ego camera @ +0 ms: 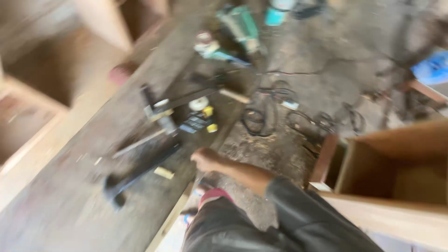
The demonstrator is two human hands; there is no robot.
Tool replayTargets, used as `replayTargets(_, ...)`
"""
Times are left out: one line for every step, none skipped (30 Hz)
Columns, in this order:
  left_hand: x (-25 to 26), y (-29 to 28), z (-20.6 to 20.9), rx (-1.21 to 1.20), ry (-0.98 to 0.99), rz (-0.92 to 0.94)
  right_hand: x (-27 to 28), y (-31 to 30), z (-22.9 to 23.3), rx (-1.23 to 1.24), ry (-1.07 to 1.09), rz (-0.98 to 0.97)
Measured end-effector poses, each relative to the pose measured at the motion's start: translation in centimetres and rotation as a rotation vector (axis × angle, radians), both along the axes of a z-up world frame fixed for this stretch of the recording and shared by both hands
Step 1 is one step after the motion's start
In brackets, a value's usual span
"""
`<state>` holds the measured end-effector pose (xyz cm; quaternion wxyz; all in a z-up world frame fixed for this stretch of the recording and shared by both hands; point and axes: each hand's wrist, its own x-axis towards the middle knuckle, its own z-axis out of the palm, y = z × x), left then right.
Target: Using a hammer and chisel to adjust and repair components of a wooden frame in a workshop.
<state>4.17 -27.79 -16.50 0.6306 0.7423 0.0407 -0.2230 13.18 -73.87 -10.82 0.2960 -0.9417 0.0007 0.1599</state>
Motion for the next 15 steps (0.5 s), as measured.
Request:
replayTargets(-1.5,-0.5,2.4,0.024,0.019,0.090,0.3,0.9,1.8,0.175,-0.038,-0.275)
replayTargets(-1.7,-0.4,4.7,0.047,0.036,0.180,0.6,2.4,4.4,0.217,-0.018,-0.196)
replayTargets(-2.5,-1.1,7.2,0.065,0.055,0.288,1.0,3.3,7.1,0.514,0.037,-0.293)
replayTargets(-2.7,-2.3,10.3,0.082,0.071,0.395,1.7,3.9,9.6,0.801,0.124,-0.398)
replayTargets(-2.0,-3.8,13.3,0.120,0.085,0.493,1.7,5.5,11.9,0.826,0.187,-0.311)
replayTargets(-0.9,-5.8,16.9,0.079,0.106,0.400,1.8,6.9,13.9,0.902,0.267,-0.320)
replayTargets(1.9,-8.2,19.9,0.018,0.114,0.282,2.5,7.9,15.0,0.962,0.325,-0.349)
replayTargets(2.5,-8.9,20.3,0.036,0.114,0.355,2.7,9.5,14.1,0.968,0.365,-0.281)
replayTargets(3.5,-9.9,21.4,-0.048,0.195,0.319,2.7,10.5,14.1,0.976,0.365,-0.215)
replayTargets(4.7,-10.9,22.7,-0.137,0.269,0.282,2.8,11.2,14.4,0.985,0.365,-0.149)
replayTargets(4.4,-10.9,22.5,-0.135,0.264,0.335,2.9,12.1,14.8,0.984,0.391,-0.099)
replayTargets(4.3,-11.0,22.3,-0.170,0.208,0.304,2.9,12.9,15.2,0.923,0.426,-0.089)
replayTargets(4.3,-11.2,22.2,-0.208,0.150,0.271,3.1,13.5,15.8,0.854,0.455,-0.077)
replayTargets(4.2,-11.1,22.7,-0.208,0.141,0.325,3.4,14.3,16.2,0.846,0.475,-0.026)
replayTargets(3.9,-10.9,23.1,-0.210,0.168,0.311,3.4,14.9,16.5,0.782,0.481,0.021)
